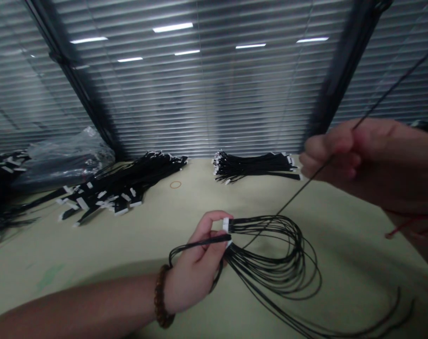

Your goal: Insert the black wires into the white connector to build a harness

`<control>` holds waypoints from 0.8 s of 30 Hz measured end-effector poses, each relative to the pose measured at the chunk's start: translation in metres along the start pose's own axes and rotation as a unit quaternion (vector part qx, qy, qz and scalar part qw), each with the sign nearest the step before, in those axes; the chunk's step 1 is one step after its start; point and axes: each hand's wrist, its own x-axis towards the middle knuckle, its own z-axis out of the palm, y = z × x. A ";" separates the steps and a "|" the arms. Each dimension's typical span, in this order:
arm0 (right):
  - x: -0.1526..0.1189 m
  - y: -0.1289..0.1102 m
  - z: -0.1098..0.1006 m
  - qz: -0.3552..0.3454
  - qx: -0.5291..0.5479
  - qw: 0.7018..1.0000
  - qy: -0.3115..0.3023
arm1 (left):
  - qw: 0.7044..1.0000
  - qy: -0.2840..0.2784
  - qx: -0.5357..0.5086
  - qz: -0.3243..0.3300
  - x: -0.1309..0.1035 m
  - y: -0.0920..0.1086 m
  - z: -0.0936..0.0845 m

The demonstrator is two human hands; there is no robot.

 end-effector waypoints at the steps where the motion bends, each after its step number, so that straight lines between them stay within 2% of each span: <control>1: 0.002 -0.002 0.000 -0.033 -0.017 0.998 0.044 | 1.000 0.000 -0.002 -0.002 0.000 0.000 0.000; 3: 0.005 -0.005 -0.001 -0.069 -0.030 0.993 0.096 | 1.000 0.005 -0.003 -0.003 0.000 0.000 0.001; 6: 0.003 -0.007 0.000 -0.068 0.002 0.992 0.103 | 1.000 0.008 -0.002 0.011 0.001 -0.002 0.000; 7: 0.000 -0.007 0.002 -0.059 0.010 0.995 0.074 | 1.000 0.007 -0.001 0.018 0.001 -0.003 -0.001; 9: -0.010 -0.003 0.009 0.001 -0.017 0.999 -0.043 | 0.999 0.012 0.000 0.034 0.000 -0.004 -0.002; 11: -0.022 0.004 0.020 0.066 -0.113 0.977 -0.169 | 0.999 0.024 0.001 0.048 -0.001 -0.004 -0.003; 12: -0.029 0.009 0.026 0.079 -0.182 0.958 -0.206 | 0.998 0.024 0.003 0.055 -0.002 -0.004 -0.003; 13: -0.036 0.014 0.033 0.050 -0.262 0.942 -0.205 | 0.998 0.019 0.005 0.065 -0.002 -0.004 -0.003; 15: -0.048 0.025 0.043 -0.071 -0.417 0.891 -0.162 | 0.996 -0.001 0.008 0.088 -0.003 -0.004 -0.004; 17: -0.058 0.034 0.049 -0.186 -0.509 0.834 -0.105 | 0.993 -0.026 0.010 0.117 -0.004 -0.006 -0.005; 18: -0.062 0.038 0.051 -0.220 -0.533 0.812 -0.085 | 0.991 -0.037 0.009 0.130 -0.004 -0.007 -0.005; 20: -0.068 0.042 0.050 -0.243 -0.560 0.788 -0.074 | 0.987 -0.053 0.009 0.150 -0.004 -0.009 -0.006; 24: -0.070 0.042 0.046 -0.213 -0.588 0.776 -0.080 | 0.987 -0.059 0.004 0.149 -0.005 -0.010 -0.006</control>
